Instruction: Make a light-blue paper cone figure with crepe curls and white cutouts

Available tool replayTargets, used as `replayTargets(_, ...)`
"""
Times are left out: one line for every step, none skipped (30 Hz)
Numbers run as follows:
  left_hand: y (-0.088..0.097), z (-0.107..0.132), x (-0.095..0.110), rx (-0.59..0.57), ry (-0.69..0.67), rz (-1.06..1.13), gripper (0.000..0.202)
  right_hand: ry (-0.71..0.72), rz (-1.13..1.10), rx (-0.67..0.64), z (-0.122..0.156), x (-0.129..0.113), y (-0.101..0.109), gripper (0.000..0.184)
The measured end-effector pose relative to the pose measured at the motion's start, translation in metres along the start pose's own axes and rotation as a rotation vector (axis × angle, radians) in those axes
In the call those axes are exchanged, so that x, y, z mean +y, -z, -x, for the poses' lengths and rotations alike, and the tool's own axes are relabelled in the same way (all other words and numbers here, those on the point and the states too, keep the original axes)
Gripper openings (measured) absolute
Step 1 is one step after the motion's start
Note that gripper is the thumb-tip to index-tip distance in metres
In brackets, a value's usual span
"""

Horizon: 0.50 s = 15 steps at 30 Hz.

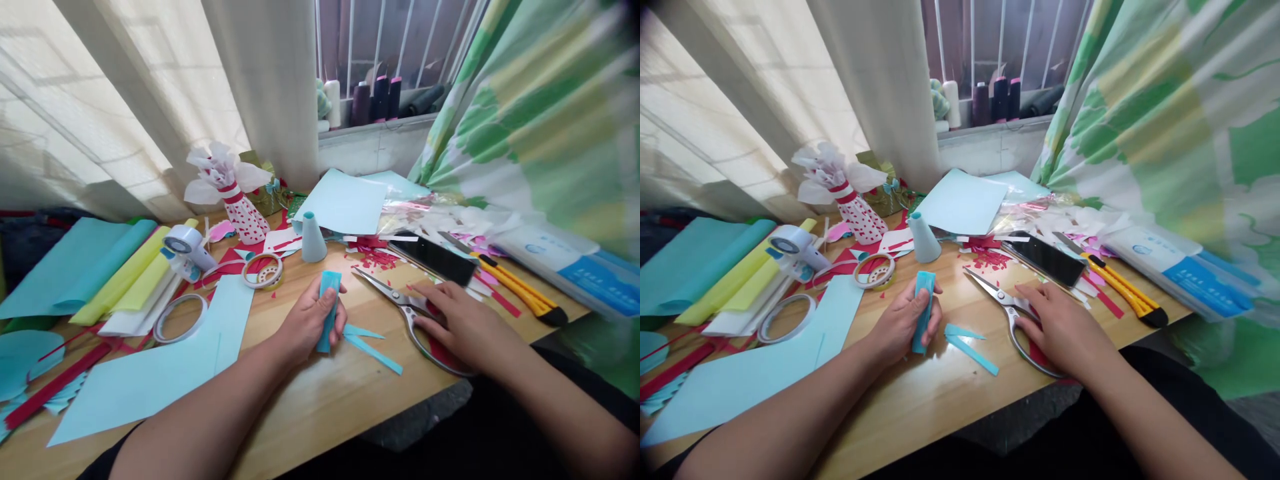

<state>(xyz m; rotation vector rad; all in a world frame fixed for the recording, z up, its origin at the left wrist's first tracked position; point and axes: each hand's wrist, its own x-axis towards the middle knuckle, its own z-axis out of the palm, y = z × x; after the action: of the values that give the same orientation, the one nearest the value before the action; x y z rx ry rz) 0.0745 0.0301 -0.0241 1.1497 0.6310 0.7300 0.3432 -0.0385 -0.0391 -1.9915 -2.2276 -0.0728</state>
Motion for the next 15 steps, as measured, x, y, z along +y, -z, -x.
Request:
replayTargets(-0.001, 0.000, 0.001, -0.007, 0.026, 0.023, 0.031, -0.001, 0.002, -0.005, 0.002, -0.001, -0.002, 0.045)
replayTargets(-0.001, 0.000, 0.002, -0.013, 0.051, 0.046, 0.030, 0.008, 0.003, -0.019, 0.003, -0.001, -0.003, 0.046)
replayTargets(-0.001, -0.001, 0.003, -0.016, 0.076, 0.067, 0.030, 0.026, 0.000, -0.039, 0.004, -0.002, -0.003, 0.046)
replayTargets(0.000, -0.001, 0.004, -0.012, 0.099, 0.081, 0.029, 0.048, -0.014, -0.064, 0.005, -0.003, -0.003, 0.046)
replayTargets(0.001, -0.001, 0.005, -0.003, 0.126, 0.089, 0.028, 0.063, -0.037, -0.088, 0.005, -0.003, -0.002, 0.046)
replayTargets(0.002, -0.002, 0.006, 0.010, 0.153, 0.095, 0.026, 0.061, -0.063, -0.104, 0.005, -0.004, -0.001, 0.046)
replayTargets(0.003, -0.002, 0.007, 0.026, 0.177, 0.099, 0.024, 0.038, -0.090, -0.109, 0.005, -0.003, 0.000, 0.046)
replayTargets(0.004, -0.003, 0.007, 0.041, 0.195, 0.100, 0.022, 0.004, -0.126, -0.104, 0.004, -0.003, 0.001, 0.046)
replayTargets(0.006, -0.003, 0.008, 0.051, 0.209, 0.102, 0.021, -0.037, -0.178, -0.091, 0.004, -0.003, 0.003, 0.046)
replayTargets(0.007, -0.004, 0.009, 0.057, 0.220, 0.103, 0.020, -0.091, -0.257, -0.067, 0.003, -0.004, 0.005, 0.045)
replayTargets(0.007, -0.004, 0.009, 0.059, 0.229, 0.104, 0.019, -0.156, -0.373, -0.050, 0.002, -0.004, 0.007, 0.045)
replayTargets(0.008, -0.005, 0.010, 0.060, 0.236, 0.105, 0.018, -0.226, -0.521, -0.046, 0.001, -0.006, 0.010, 0.045)
replayTargets(0.008, -0.005, 0.010, 0.062, 0.241, 0.104, 0.018, -0.291, -0.689, -0.065, 0.001, -0.009, 0.012, 0.047)
replayTargets(0.008, -0.006, 0.011, 0.063, 0.246, 0.103, 0.018, -0.340, -0.858, -0.112, 0.000, -0.012, 0.015, 0.051)
replayTargets(0.008, -0.006, 0.012, 0.061, 0.251, 0.105, 0.019, -0.369, -1.010, -0.180, 0.000, -0.015, 0.017, 0.053)
